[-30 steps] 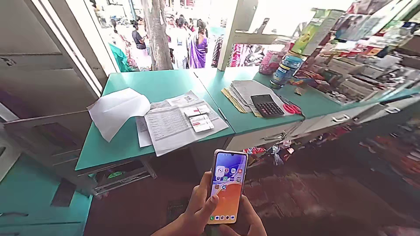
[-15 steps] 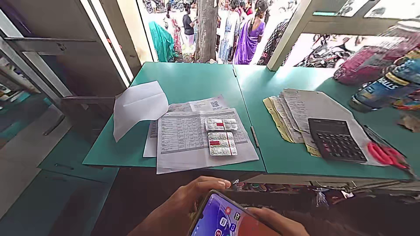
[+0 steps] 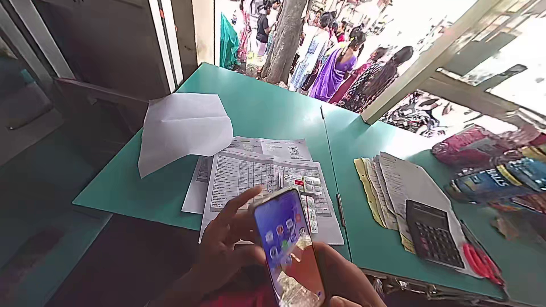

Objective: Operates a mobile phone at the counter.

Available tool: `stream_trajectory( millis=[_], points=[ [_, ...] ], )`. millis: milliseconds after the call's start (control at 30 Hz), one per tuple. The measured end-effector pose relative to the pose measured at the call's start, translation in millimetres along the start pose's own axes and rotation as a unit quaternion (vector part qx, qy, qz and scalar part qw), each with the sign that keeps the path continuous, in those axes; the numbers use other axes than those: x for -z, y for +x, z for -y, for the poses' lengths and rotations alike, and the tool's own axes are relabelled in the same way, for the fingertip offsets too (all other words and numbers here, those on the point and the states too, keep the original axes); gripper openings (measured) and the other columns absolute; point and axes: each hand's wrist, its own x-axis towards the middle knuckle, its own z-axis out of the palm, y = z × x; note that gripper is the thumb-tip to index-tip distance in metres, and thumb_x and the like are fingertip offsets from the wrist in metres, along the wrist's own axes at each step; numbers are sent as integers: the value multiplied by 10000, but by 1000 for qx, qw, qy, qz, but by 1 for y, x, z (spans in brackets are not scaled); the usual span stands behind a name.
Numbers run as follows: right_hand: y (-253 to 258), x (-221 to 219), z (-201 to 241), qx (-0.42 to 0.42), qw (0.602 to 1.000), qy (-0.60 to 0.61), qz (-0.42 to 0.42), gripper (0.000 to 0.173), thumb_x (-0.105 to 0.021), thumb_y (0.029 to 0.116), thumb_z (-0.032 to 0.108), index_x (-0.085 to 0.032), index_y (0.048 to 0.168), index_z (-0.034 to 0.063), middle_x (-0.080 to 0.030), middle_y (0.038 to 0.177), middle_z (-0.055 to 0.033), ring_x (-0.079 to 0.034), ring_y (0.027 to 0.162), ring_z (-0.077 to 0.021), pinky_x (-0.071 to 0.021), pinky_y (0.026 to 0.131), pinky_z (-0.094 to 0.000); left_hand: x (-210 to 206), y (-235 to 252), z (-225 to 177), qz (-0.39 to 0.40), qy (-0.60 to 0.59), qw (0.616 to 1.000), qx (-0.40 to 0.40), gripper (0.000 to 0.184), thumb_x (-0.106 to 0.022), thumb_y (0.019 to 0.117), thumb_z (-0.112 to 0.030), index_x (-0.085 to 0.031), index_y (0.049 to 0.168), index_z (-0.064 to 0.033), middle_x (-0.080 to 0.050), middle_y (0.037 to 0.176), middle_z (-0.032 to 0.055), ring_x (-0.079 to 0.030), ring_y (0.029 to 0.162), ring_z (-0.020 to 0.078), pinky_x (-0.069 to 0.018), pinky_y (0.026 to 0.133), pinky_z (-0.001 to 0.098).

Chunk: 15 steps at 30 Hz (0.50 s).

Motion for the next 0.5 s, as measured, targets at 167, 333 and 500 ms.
stream_trajectory(
  millis=[167,333,500],
  points=[
    [15,3,-8,-12,999,-4,-50,471,-576,1037,346,-437,1406,89,-652,1305,37,-650,1158,-56,-573,972,-282,-11,3,1,-44,57,996,60,483,-420,1075,-381,-527,1403,-43,-708,1230,-75,-672,1116,23,-576,969,249],
    [21,17,-3,-42,992,-82,-85,433,-548,1028,315,-408,1325,33,-702,1169,52,-683,1042,2,-595,887,-234,-31,8,6,-35,68,992,98,537,-376,1097,-399,-436,1356,67,-690,1192,-15,-667,1087,12,-577,936,239],
    [18,25,-7,-31,992,-115,-52,502,-560,1011,253,-341,1348,-47,-688,1212,-25,-669,1075,14,-582,908,-221,-50,16,14,-92,98,984,120,327,-500,986,-74,-407,1278,39,-684,1109,-13,-687,1014,17,-592,870,228]
  ],
)
